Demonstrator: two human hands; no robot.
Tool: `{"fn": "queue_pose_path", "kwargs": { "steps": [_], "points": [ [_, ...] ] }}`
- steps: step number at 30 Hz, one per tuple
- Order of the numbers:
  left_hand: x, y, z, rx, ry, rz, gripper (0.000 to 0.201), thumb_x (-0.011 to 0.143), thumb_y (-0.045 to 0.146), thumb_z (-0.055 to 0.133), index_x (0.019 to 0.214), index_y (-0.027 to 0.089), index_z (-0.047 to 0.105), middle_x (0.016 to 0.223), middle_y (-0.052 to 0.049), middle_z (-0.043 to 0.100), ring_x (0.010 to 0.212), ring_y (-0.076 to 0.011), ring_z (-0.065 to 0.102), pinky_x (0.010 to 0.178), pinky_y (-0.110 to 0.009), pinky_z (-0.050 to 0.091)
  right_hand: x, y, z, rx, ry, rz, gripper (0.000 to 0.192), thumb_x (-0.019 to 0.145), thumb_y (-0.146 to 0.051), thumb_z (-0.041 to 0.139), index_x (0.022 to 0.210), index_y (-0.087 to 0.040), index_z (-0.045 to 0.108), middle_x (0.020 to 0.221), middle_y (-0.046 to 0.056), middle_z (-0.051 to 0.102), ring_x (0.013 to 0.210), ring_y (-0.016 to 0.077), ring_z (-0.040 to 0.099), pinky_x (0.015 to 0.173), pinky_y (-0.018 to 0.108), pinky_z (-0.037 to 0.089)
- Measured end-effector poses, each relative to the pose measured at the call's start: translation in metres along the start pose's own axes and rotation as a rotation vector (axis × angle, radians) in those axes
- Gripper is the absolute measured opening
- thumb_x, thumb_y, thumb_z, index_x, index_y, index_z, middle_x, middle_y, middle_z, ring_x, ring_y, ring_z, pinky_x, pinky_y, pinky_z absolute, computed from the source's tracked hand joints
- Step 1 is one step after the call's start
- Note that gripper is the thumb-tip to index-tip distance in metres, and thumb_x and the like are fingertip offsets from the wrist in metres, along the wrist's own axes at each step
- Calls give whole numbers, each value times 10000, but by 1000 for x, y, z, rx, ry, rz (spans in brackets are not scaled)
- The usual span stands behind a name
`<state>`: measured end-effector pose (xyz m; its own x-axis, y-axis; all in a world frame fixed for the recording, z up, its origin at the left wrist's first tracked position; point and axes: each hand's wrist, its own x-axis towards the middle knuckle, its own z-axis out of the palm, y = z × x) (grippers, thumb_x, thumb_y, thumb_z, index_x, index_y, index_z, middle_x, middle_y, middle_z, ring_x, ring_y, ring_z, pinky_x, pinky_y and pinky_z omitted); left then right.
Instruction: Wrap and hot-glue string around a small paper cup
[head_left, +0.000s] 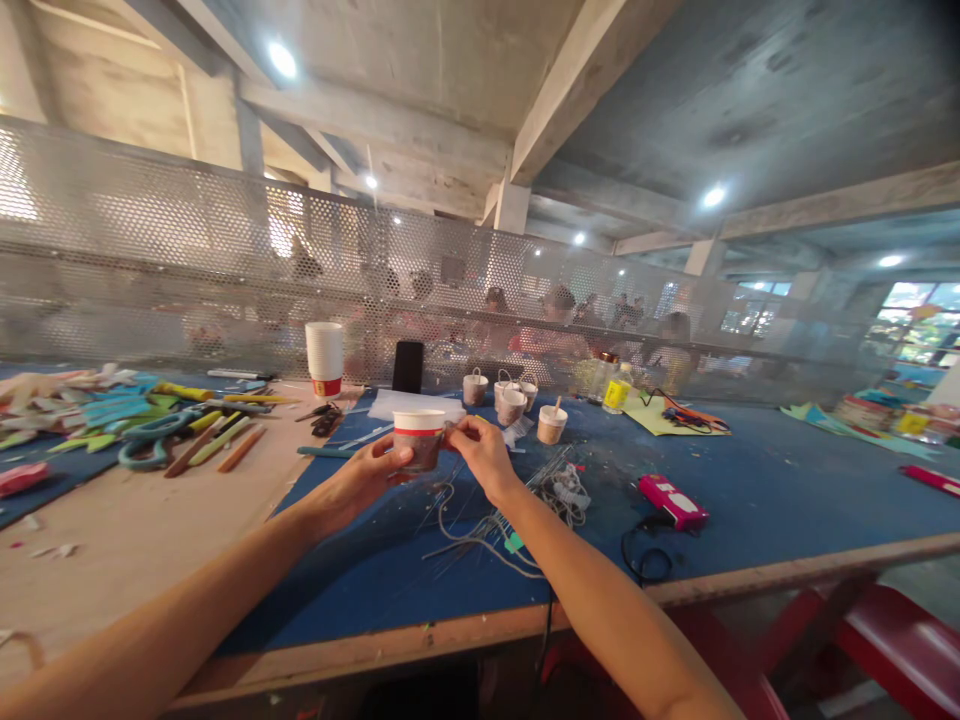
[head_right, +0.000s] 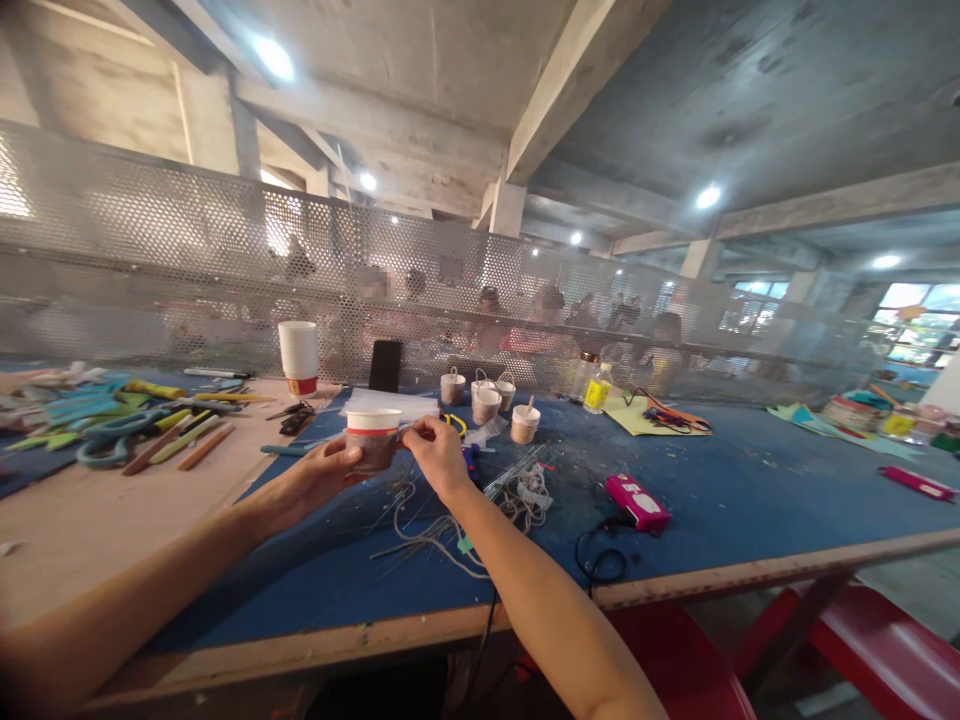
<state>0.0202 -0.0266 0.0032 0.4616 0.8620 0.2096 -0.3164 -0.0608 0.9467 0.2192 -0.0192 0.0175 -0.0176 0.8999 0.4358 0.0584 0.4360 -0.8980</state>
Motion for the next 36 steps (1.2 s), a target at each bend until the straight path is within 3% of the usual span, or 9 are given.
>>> {"fn": "queue_pose_path", "kwargs": {
  "steps": [5,14,22,29,36],
  "points": [
    [0,-1,1,3,23,-1,481,771,380,800,1206,186,737,1219,-160,735,1135,-336,644,946,-423,461,1,3,1,17,2,8,150,698,-303,644,596,-223,570,602,-40,583,646,163,586,686,275,490],
    [1,0,-2,-1,15,-45,484,798,415,769,1234,209,733,1286,-140,718,1234,-346,606,1001,-431,458,2,8,3,15,-4,-4,215,748,-372,662,638,-215,564,616,-42,581,633,149,576,676,271,489],
    [-1,3,-6,-45,60,-66,420,876,443,691,1222,210,737,1322,-122,706,1298,-317,577,1000,-387,491,-2,6,5,120,-89,-12,260,809,-452,670,763,-199,635,746,0,686,758,175,653,797,293,522],
    [4,-1,-10,-61,139,-37,406,846,379,747,1202,185,723,1275,-134,729,1185,-273,664,940,-337,532,-1,10,1,-38,-38,-87,263,843,-452,650,807,-192,668,810,32,717,804,188,667,796,297,525],
    [3,0,-3,-58,121,-31,456,844,407,730,1218,147,727,1272,-162,727,1253,-330,624,1028,-415,497,-5,6,1,-177,-24,-140,221,869,-411,632,824,-199,676,824,39,722,798,197,676,784,304,520]
  ]
}}
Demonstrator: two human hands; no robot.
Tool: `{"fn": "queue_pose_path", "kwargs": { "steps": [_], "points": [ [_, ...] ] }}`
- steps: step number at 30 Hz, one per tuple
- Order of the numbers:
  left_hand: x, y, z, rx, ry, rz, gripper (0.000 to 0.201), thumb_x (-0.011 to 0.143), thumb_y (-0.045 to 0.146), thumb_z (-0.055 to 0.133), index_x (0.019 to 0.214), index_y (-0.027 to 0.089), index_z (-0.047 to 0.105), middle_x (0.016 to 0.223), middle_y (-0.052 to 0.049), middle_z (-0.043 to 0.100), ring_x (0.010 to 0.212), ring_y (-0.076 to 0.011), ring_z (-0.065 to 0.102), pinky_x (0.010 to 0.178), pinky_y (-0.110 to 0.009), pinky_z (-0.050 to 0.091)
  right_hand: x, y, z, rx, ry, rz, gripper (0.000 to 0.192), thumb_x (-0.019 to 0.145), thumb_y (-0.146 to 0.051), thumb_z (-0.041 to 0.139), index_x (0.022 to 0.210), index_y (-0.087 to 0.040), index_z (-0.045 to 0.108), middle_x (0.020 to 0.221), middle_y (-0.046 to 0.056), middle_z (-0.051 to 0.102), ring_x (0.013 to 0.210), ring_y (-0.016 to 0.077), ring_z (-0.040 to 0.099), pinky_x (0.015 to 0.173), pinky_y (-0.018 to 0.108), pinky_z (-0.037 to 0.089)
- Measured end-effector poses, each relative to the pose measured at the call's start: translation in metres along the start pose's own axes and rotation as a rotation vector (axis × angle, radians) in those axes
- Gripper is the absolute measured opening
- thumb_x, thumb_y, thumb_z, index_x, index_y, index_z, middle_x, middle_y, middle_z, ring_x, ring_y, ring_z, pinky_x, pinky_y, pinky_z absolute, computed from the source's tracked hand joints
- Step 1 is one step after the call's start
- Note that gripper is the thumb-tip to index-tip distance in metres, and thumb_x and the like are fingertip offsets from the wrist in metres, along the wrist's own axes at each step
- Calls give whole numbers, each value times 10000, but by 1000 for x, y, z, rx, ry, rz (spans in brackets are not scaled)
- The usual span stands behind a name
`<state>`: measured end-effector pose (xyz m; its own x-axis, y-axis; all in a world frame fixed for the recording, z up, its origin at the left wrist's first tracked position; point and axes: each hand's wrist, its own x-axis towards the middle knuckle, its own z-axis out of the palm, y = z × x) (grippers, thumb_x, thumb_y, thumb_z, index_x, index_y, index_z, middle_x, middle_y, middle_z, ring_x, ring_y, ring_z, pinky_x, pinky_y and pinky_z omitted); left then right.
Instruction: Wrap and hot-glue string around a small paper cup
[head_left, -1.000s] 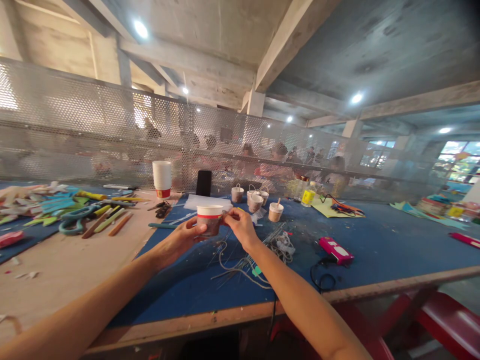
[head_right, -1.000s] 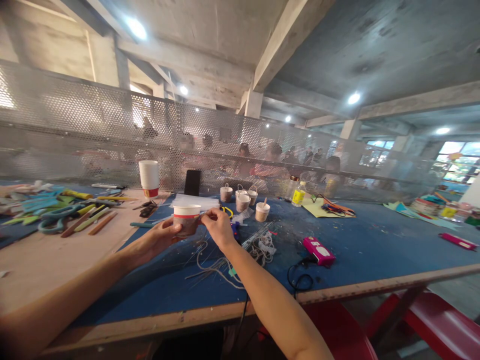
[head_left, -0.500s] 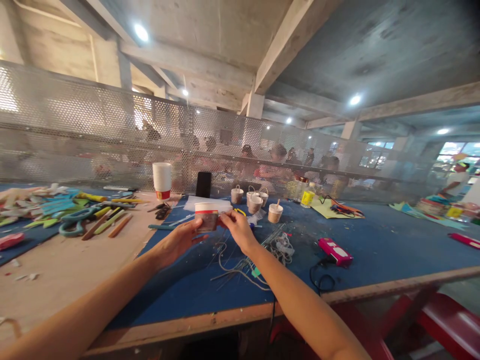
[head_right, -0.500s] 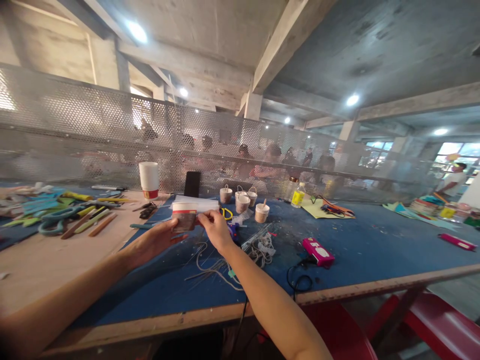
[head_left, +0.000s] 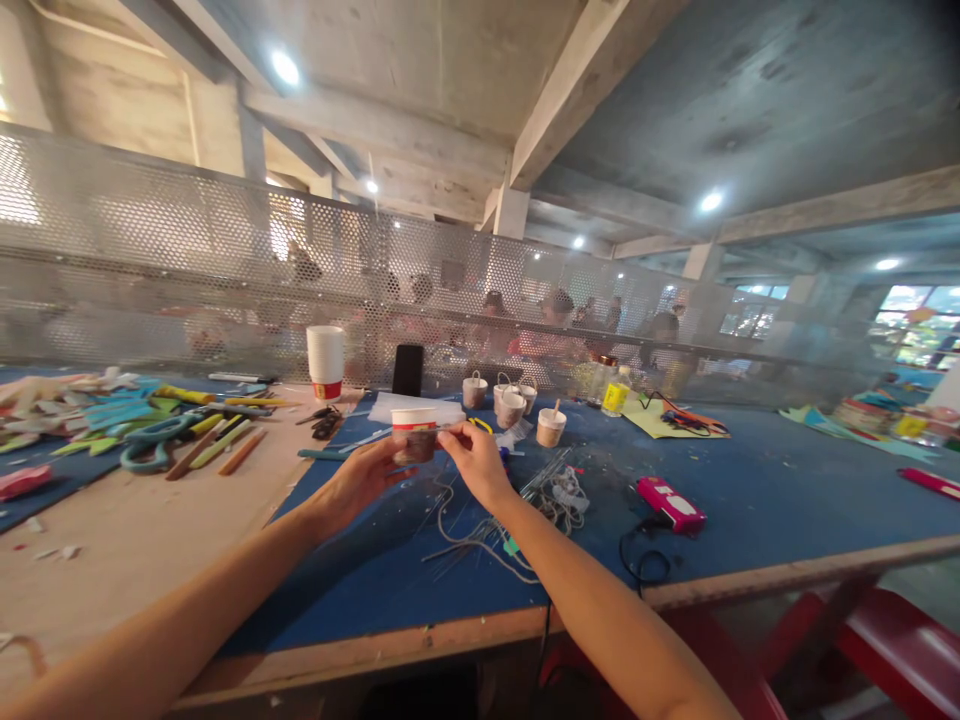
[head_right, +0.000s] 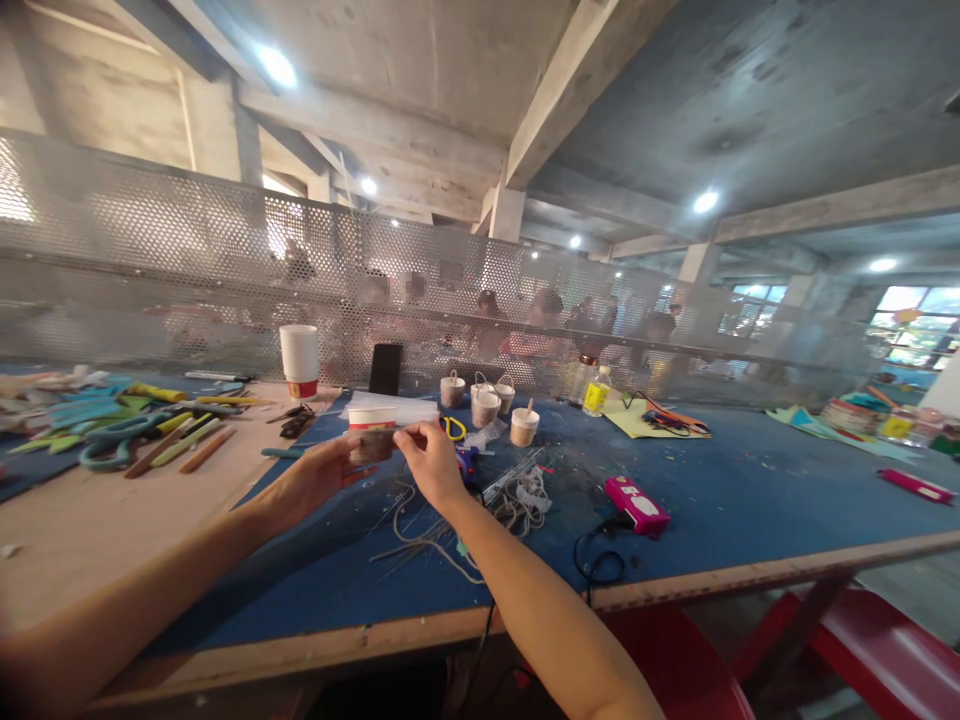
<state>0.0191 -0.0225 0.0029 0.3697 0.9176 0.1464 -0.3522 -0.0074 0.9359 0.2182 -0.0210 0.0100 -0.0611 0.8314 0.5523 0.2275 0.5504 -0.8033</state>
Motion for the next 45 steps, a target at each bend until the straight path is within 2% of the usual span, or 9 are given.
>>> {"fn": "queue_pose_path", "kwargs": {
  "steps": [8,14,19,24,30,35,39,42,45],
  "points": [
    [-3,3,4,103,80,7,512,731,404,842,1162,144,748,1225,-184,744,1233,-351,638,1011,-427,502,-8,-13,1,-104,-46,-94,231,921,-407,598,845,-212,696,849,34,721,840,195,666,813,297,502],
    [0,0,-5,-34,121,14,345,776,290,832,1092,188,740,1037,-74,798,865,-193,757,819,-296,595,-21,-25,3,-310,-206,-330,222,977,-403,557,964,-251,718,929,35,728,893,187,667,897,314,461],
    [2,1,-10,-129,97,-12,270,846,254,771,1094,157,725,995,-84,795,783,-166,760,702,-223,615,-21,-22,1,-522,-232,-481,272,1006,-378,523,917,-233,735,983,71,715,946,204,646,901,325,440],
    [3,2,-13,-198,109,-44,131,849,169,755,976,150,731,887,-58,784,713,-136,746,632,-172,613,-3,-11,-34,-842,-51,-170,170,940,-358,616,881,-224,702,934,91,710,873,235,663,787,328,456],
    [6,1,-12,-242,130,-43,109,798,80,775,868,134,712,802,-47,762,717,-141,754,655,-159,619,-4,11,-84,-1164,-261,227,325,864,-525,667,882,-203,704,888,127,754,874,296,716,747,344,474],
    [5,2,-9,-227,130,-47,110,796,36,753,863,104,700,792,-61,750,697,-141,747,636,-168,620,-5,18,-87,-1200,-354,388,463,868,-622,582,955,-193,729,957,142,769,974,321,722,766,342,501],
    [2,3,-7,-219,130,-36,130,810,19,732,905,105,711,823,-58,750,691,-125,735,637,-165,614,-1,26,-85,-1129,-292,431,342,859,-499,602,740,-203,724,814,120,764,934,310,726,752,327,503],
    [0,5,-5,-206,136,-34,110,812,14,727,830,117,694,748,-37,724,642,-110,713,631,-165,611,2,34,-89,-794,-181,501,322,796,-411,677,550,-209,621,536,62,654,755,271,712,693,306,496],
    [-1,8,-3,-196,165,-46,124,806,16,734,805,126,677,728,-25,711,620,-106,707,612,-164,607,6,38,-93,-462,-93,522,312,814,-409,652,591,-204,577,508,10,606,577,178,641,598,259,479]
  ]
}}
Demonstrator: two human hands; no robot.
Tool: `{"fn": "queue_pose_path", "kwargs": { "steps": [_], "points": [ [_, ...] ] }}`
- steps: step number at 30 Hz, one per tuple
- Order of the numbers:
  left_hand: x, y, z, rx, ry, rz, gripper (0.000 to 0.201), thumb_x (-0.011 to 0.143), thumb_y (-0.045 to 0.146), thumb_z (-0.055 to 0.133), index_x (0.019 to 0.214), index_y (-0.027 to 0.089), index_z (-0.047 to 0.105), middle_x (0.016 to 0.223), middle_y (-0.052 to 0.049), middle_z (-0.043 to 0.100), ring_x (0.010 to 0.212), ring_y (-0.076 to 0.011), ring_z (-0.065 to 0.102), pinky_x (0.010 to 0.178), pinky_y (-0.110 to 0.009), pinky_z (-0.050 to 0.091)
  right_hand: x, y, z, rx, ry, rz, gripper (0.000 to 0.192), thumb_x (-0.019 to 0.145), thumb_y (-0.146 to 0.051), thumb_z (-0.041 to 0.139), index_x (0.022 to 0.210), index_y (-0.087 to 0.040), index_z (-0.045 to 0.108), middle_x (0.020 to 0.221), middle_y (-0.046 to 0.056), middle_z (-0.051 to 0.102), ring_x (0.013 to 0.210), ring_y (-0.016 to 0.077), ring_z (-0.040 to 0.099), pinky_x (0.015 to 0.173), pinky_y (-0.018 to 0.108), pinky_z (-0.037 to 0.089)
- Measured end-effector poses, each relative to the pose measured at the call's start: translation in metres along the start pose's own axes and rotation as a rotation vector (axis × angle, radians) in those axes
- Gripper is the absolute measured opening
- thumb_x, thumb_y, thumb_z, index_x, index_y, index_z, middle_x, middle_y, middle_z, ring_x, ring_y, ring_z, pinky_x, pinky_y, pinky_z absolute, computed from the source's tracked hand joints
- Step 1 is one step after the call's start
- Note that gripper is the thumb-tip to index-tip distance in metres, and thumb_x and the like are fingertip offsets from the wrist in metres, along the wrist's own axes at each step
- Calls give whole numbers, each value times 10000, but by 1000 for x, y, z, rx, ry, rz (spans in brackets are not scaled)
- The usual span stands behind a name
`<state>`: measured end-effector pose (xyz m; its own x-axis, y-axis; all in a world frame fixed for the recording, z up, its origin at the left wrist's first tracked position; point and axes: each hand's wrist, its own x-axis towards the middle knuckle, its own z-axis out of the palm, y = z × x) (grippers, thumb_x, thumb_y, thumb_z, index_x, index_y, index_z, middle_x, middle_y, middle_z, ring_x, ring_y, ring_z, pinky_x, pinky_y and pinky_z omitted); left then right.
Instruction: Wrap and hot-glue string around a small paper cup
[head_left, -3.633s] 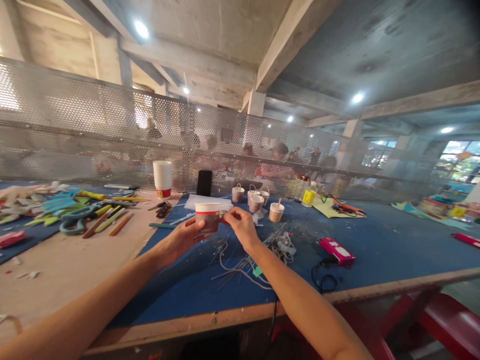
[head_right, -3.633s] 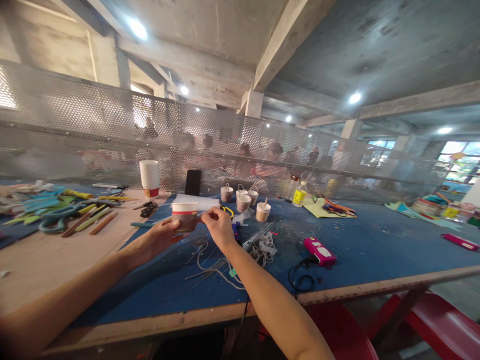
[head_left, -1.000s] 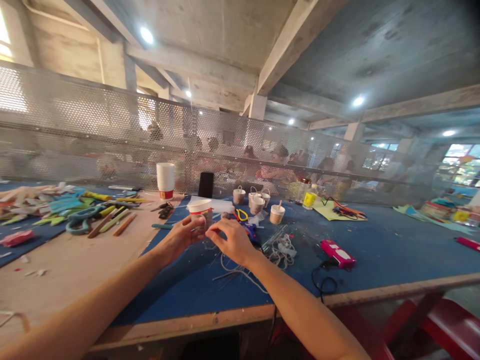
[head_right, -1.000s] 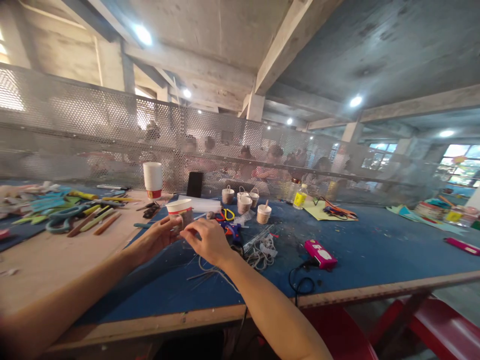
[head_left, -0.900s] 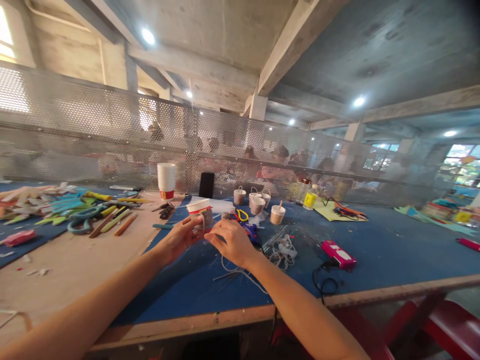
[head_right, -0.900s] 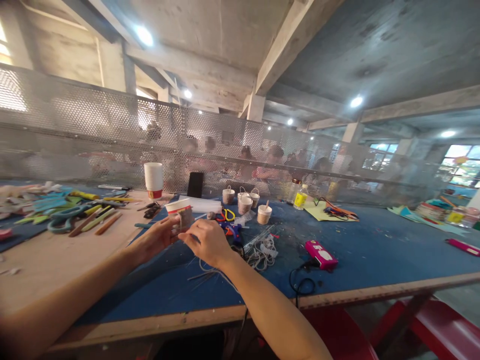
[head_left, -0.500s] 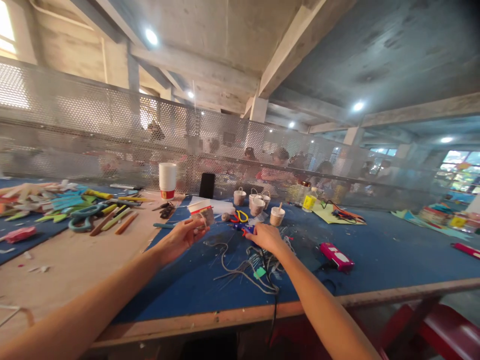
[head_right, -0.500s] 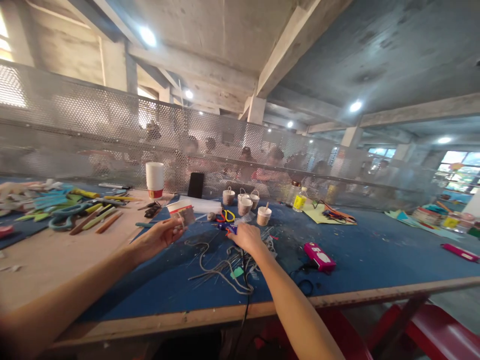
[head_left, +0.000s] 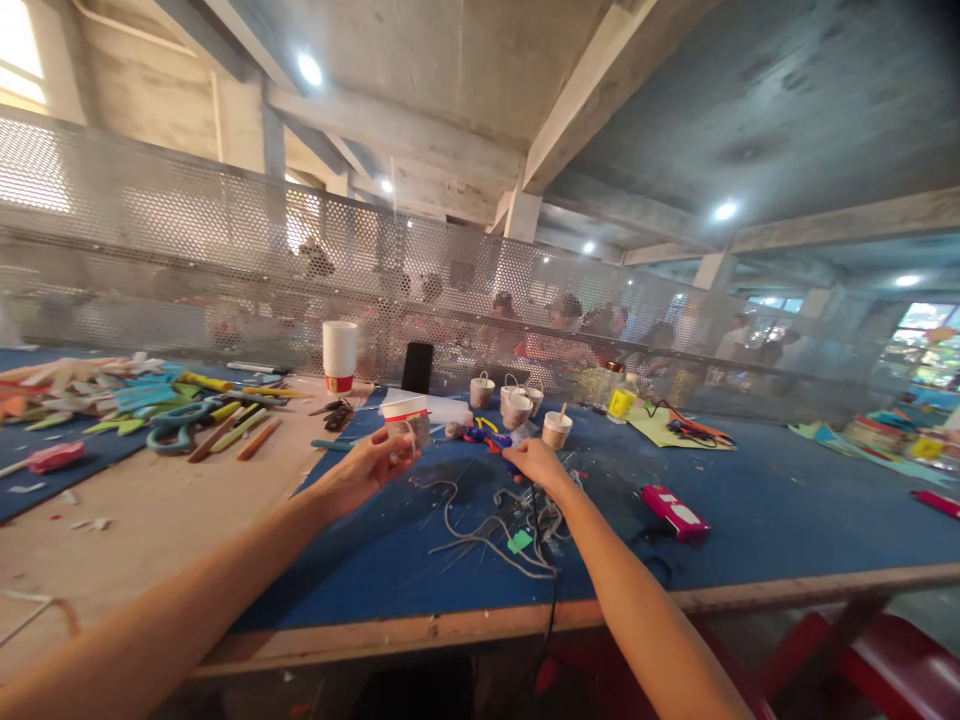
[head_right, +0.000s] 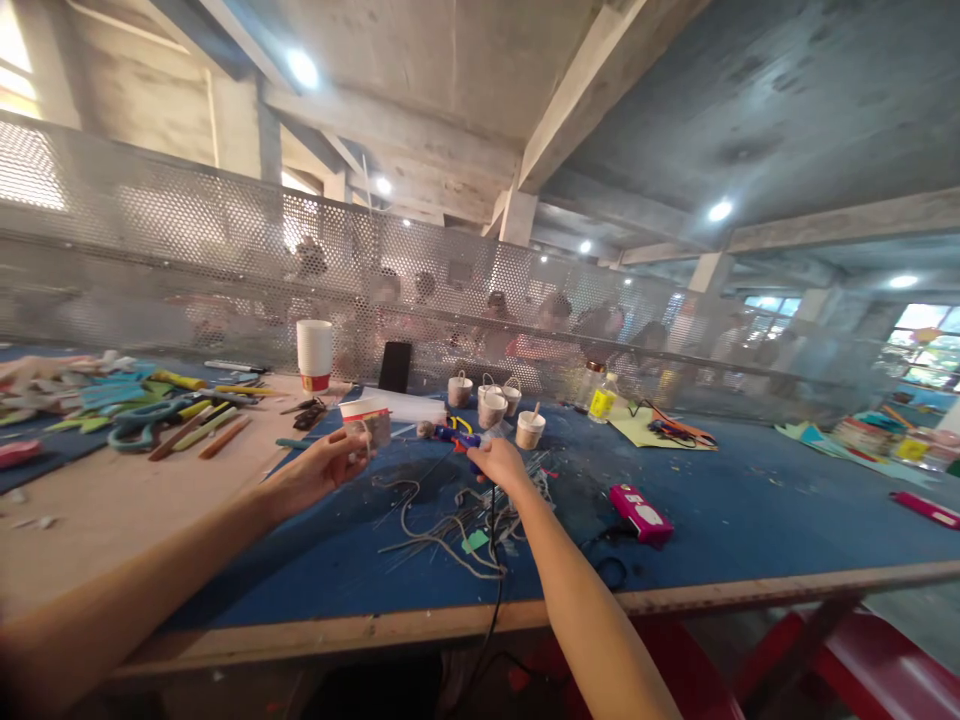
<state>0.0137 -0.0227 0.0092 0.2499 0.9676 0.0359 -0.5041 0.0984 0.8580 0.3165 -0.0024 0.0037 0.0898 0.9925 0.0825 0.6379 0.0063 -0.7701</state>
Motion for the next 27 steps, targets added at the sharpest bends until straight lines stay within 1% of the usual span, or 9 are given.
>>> {"fn": "queue_pose_path", "kwargs": {
  "steps": [2,4,8,10,12,15,17,20,27],
  "points": [
    [0,0,1,-6,19,-2,143,795,16,746,841,132,677,745,-12,709,613,-101,707,586,-155,598,1,-3,-1,101,8,-21,310,866,-463,568,699,-202,575,617,-3,639,526,122,591,549,228,470],
    [0,0,1,-10,32,2,181,784,18,760,891,139,679,758,1,706,587,-89,694,558,-145,587,-1,-8,-1,328,-35,-67,328,861,-512,552,761,-200,560,690,-11,633,510,89,541,512,206,456],
    [1,-2,0,-1,27,-4,236,773,43,783,960,145,682,785,2,710,568,-79,677,541,-141,575,-13,-20,0,872,-251,-128,303,740,-448,703,798,-179,578,723,-8,601,559,83,533,507,191,456],
    [0,-2,-1,1,24,-10,230,767,47,791,941,145,678,791,1,709,576,-77,677,548,-138,572,-20,-25,1,950,-294,-140,267,706,-344,725,879,-177,609,785,2,630,590,89,554,511,192,459],
    [0,-3,-1,8,19,-12,224,767,50,792,931,148,676,806,-2,712,591,-78,680,573,-143,579,-27,-30,2,986,-354,-189,252,697,-278,715,905,-183,609,785,-6,629,549,75,508,474,187,406],
    [0,-4,-2,28,-5,-18,245,779,70,791,982,156,686,846,-17,727,613,-83,686,604,-157,588,-35,-37,5,960,-437,-275,176,770,-310,685,854,-181,600,639,-43,542,482,66,400,443,197,308],
    [1,-5,-3,35,-14,-15,248,775,76,796,985,156,692,837,-21,730,622,-90,688,618,-163,589,-41,-41,8,884,-416,-329,204,838,-378,665,844,-180,612,568,-60,481,482,78,398,467,214,314],
    [1,-5,-3,34,-22,-3,232,770,64,794,965,148,700,839,-31,740,635,-96,693,661,-179,599,-48,-46,14,750,-316,-410,245,872,-432,665,884,-187,646,542,-67,468,499,94,429,521,235,359],
    [-1,-4,2,35,-36,-36,245,794,72,765,1019,155,715,909,-37,752,671,-113,704,645,-182,592,-58,-48,24,371,-66,-520,338,892,-505,653,904,-176,730,593,-14,587,580,139,545,602,269,447]
  ]
}}
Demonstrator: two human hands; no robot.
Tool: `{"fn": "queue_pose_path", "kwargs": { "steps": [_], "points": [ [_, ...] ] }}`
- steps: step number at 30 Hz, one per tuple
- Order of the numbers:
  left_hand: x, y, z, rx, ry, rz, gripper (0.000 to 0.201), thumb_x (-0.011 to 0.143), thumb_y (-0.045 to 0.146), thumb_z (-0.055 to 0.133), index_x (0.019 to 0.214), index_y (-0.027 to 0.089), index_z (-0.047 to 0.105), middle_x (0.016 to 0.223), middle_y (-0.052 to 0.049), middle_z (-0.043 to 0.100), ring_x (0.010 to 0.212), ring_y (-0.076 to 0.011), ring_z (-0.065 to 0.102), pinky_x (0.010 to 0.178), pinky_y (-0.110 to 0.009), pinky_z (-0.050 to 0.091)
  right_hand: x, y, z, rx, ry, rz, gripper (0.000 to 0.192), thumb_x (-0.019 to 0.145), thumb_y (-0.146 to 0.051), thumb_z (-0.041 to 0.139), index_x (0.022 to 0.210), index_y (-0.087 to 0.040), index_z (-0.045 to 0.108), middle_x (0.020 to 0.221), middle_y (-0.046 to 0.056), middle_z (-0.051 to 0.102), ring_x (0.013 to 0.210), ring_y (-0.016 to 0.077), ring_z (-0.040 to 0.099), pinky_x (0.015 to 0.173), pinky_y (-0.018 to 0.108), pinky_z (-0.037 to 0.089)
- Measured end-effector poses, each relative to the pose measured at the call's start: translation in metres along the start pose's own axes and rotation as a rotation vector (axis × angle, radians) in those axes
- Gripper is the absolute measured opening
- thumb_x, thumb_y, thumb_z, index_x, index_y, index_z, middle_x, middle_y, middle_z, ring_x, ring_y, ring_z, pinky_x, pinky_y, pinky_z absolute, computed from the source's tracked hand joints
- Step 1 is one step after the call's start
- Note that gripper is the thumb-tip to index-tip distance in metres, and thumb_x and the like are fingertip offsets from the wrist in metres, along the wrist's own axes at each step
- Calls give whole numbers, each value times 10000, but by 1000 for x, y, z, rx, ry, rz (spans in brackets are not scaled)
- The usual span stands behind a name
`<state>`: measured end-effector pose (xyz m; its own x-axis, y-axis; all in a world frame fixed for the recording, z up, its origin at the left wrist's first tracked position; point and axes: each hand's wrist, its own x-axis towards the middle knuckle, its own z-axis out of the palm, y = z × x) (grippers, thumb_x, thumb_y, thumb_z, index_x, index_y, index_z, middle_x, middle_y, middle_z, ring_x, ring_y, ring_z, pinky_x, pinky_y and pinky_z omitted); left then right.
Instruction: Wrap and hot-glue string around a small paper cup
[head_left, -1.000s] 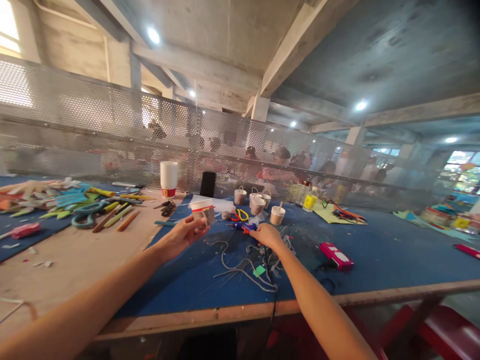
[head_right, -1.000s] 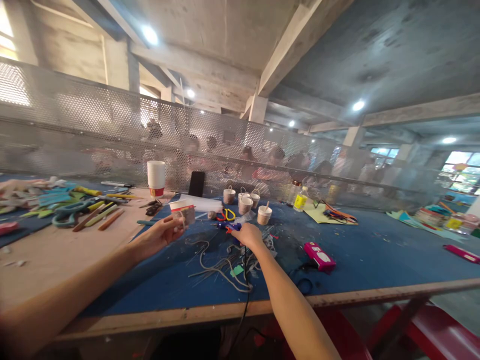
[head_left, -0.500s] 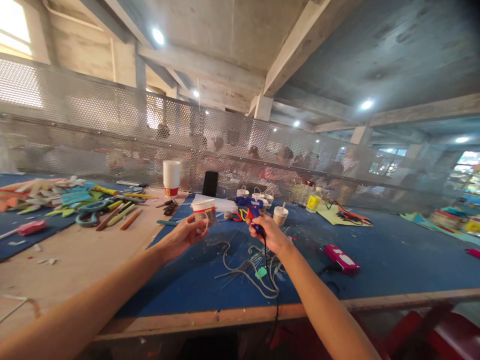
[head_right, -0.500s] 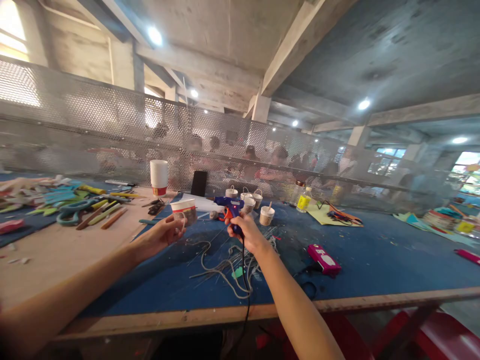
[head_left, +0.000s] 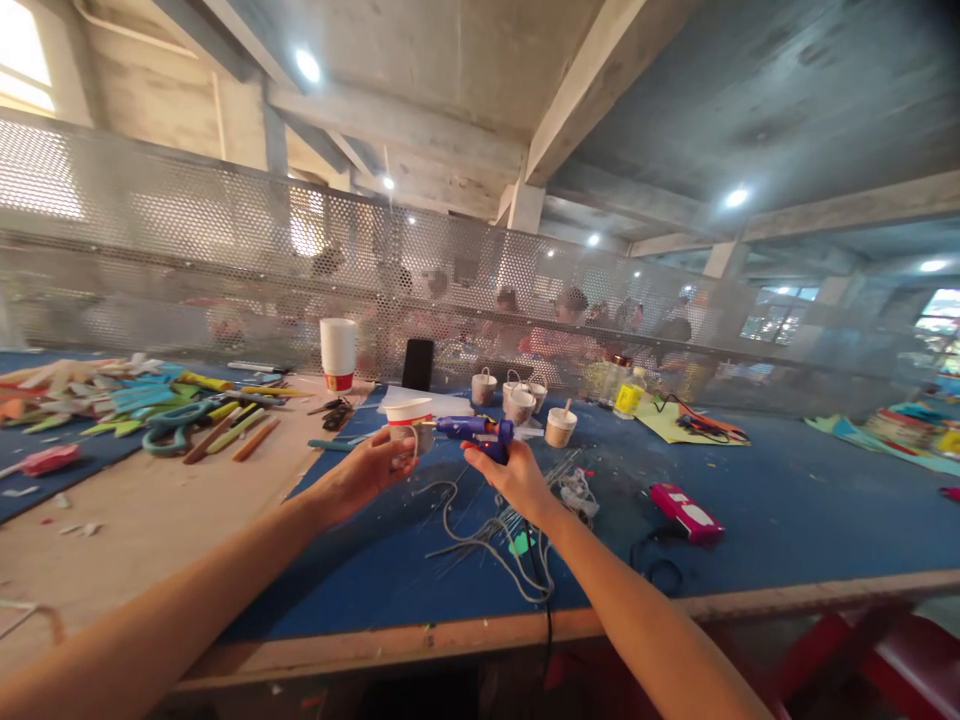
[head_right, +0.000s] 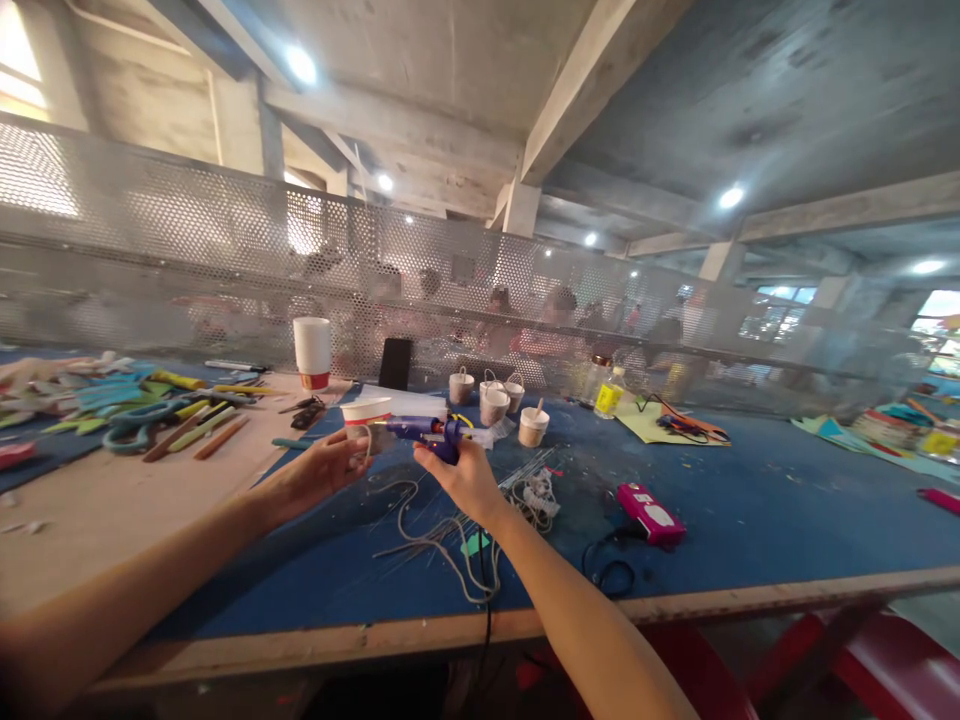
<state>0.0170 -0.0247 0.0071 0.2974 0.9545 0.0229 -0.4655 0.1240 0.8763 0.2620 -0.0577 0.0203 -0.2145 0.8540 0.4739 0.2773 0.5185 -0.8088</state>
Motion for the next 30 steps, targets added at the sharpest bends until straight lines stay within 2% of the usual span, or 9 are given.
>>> {"fn": "queue_pose_path", "kwargs": {
  "steps": [4,6,8,16,22,30],
  "points": [
    [0,-1,1,15,-2,14,290,792,77,767,1063,170,720,926,-33,752,663,-96,686,675,-178,591,-2,5,4,-171,32,-116,374,908,-538,632,976,-189,746,851,56,737,850,223,684,773,313,523],
    [1,-2,0,28,-17,20,331,786,91,779,1100,176,717,941,-36,751,660,-90,679,681,-177,588,-2,10,5,-245,47,-176,379,907,-543,636,1044,-204,738,992,76,760,987,260,693,879,354,525],
    [1,-2,-1,48,-27,18,351,784,114,791,1121,177,715,950,-42,750,664,-90,678,676,-174,582,-1,14,7,-297,58,-208,375,915,-535,633,1096,-220,725,1067,86,759,1042,277,692,929,379,517],
    [0,-3,0,71,-42,17,403,731,155,849,1110,186,719,900,-36,751,653,-98,680,656,-183,568,0,24,7,-412,74,-224,323,914,-521,650,1067,-242,704,944,77,763,864,262,713,810,344,523],
    [-2,-3,1,115,-53,39,412,760,187,835,1150,193,700,878,-24,741,666,-101,681,653,-184,547,-2,25,8,-489,70,-270,296,945,-504,610,1041,-236,693,926,76,746,822,242,701,759,310,493],
    [-2,-4,2,143,-71,65,374,760,194,836,1101,172,686,855,-16,712,655,-92,654,668,-186,544,-4,22,7,-537,70,-311,292,966,-503,577,1013,-230,667,877,68,730,779,221,684,710,288,469]
  ]
}}
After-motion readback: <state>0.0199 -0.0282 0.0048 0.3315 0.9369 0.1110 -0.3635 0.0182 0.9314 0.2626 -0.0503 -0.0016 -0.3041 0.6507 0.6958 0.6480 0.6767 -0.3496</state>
